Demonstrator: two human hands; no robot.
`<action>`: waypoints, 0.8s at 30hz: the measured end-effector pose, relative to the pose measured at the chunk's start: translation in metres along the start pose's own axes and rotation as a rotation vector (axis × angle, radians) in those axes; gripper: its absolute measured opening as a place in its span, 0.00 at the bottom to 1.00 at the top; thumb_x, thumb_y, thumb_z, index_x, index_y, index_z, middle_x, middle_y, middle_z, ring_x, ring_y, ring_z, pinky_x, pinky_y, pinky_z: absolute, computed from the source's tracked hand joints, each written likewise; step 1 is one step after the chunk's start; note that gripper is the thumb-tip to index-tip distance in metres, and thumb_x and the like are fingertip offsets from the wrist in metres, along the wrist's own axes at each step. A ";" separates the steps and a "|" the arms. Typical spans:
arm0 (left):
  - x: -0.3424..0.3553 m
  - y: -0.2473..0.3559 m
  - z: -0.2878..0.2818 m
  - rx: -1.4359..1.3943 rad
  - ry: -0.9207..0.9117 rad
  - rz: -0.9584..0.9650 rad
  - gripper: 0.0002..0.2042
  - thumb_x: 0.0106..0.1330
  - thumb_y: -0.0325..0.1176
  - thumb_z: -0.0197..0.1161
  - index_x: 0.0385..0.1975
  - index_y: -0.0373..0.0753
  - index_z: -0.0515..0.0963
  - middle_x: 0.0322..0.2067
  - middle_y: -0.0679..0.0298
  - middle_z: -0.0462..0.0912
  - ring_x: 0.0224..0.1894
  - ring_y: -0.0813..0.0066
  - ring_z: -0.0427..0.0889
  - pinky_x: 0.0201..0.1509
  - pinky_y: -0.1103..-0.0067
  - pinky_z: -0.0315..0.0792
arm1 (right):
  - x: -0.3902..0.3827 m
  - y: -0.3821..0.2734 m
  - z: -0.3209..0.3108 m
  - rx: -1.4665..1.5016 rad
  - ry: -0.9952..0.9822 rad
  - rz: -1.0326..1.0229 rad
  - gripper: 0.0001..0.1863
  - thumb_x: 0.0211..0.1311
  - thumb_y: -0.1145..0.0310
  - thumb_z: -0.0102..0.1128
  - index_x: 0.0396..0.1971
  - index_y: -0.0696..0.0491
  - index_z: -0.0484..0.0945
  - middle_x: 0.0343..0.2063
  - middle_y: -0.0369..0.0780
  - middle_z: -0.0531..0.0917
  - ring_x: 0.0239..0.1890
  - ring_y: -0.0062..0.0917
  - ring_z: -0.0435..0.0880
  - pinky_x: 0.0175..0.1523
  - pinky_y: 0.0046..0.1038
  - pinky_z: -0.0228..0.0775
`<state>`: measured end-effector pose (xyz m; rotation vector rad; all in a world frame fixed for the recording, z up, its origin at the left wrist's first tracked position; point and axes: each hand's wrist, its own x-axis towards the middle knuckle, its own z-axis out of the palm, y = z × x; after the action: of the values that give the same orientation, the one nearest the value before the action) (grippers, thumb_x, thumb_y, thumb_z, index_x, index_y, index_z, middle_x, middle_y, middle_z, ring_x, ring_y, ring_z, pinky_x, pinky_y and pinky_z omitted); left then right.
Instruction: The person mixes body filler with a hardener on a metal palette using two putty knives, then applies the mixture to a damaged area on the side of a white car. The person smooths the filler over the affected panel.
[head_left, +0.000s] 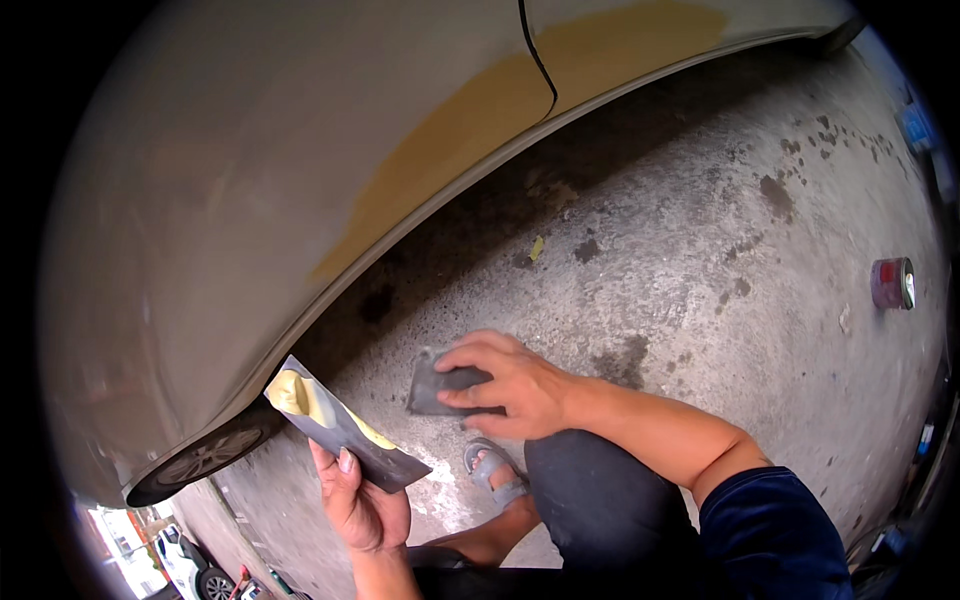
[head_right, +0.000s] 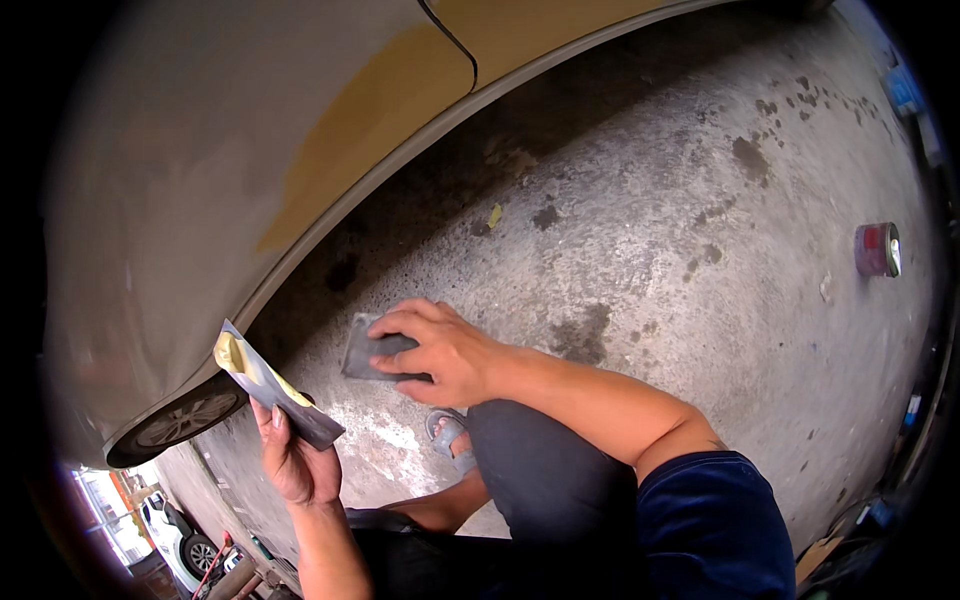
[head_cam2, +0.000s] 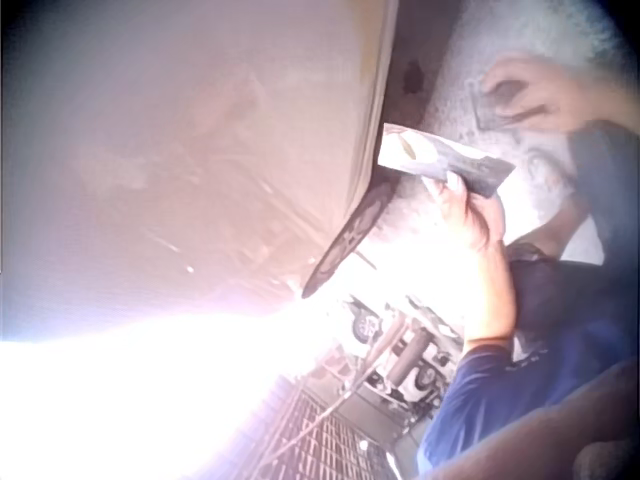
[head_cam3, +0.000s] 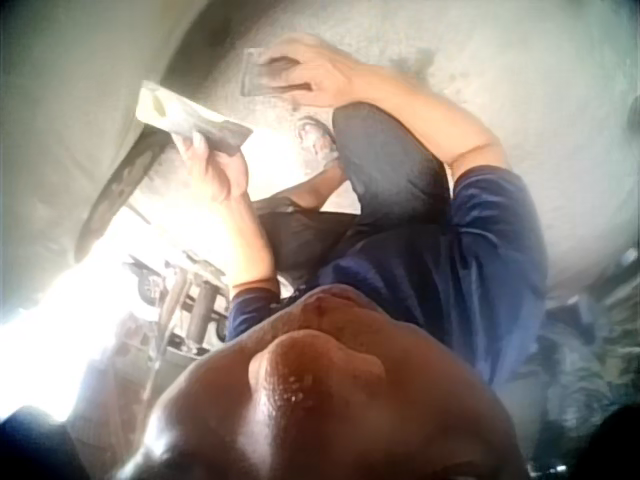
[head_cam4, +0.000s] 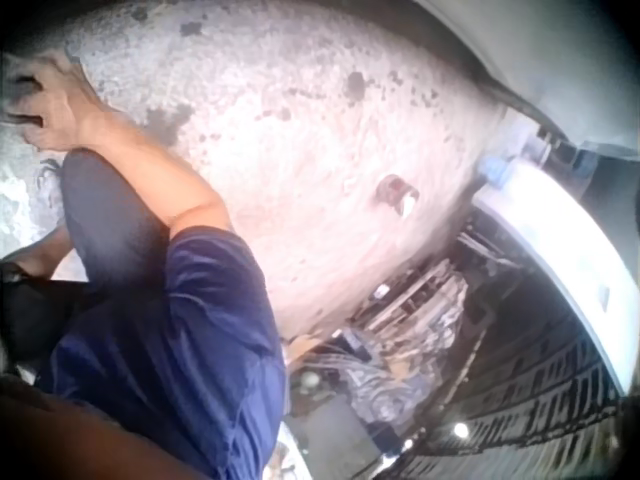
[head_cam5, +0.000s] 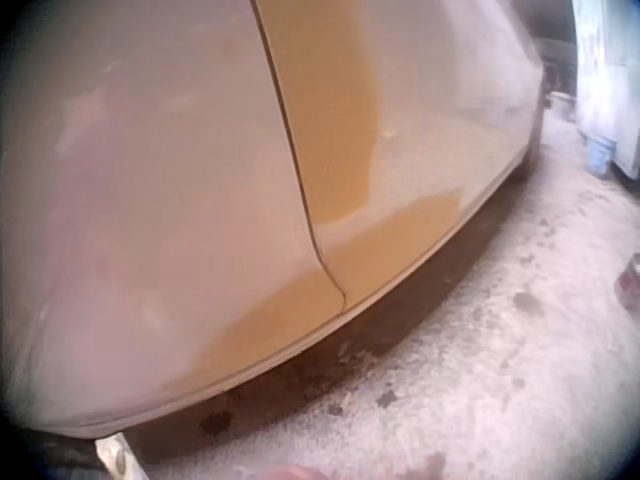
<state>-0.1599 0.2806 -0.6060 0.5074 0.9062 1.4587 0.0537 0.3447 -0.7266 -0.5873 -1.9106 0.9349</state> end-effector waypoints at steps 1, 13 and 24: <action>0.001 0.001 0.002 0.027 0.011 0.013 0.23 0.65 0.19 0.50 0.61 0.39 0.63 0.55 0.57 0.74 0.57 0.63 0.74 0.64 0.65 0.66 | 0.005 0.002 -0.005 -0.122 0.112 0.066 0.25 0.50 0.68 0.67 0.51 0.54 0.77 0.55 0.46 0.69 0.58 0.45 0.66 0.62 0.44 0.59; 0.007 -0.005 0.000 0.113 0.059 0.002 0.23 0.65 0.21 0.52 0.62 0.37 0.62 0.56 0.57 0.73 0.57 0.63 0.74 0.64 0.65 0.66 | 0.106 0.021 -0.057 -0.720 0.866 0.321 0.32 0.58 0.70 0.60 0.63 0.57 0.61 0.59 0.53 0.54 0.57 0.52 0.56 0.61 0.49 0.59; 0.003 0.001 -0.016 0.105 0.096 0.009 0.24 0.65 0.21 0.52 0.62 0.37 0.62 0.56 0.57 0.73 0.57 0.63 0.74 0.64 0.65 0.66 | 0.113 0.024 0.000 -0.714 0.740 0.340 0.35 0.54 0.68 0.64 0.63 0.54 0.62 0.59 0.50 0.55 0.56 0.52 0.57 0.56 0.48 0.66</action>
<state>-0.1734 0.2802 -0.6150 0.5232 1.0617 1.4591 0.0001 0.4397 -0.6872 -1.4768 -1.4259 0.1224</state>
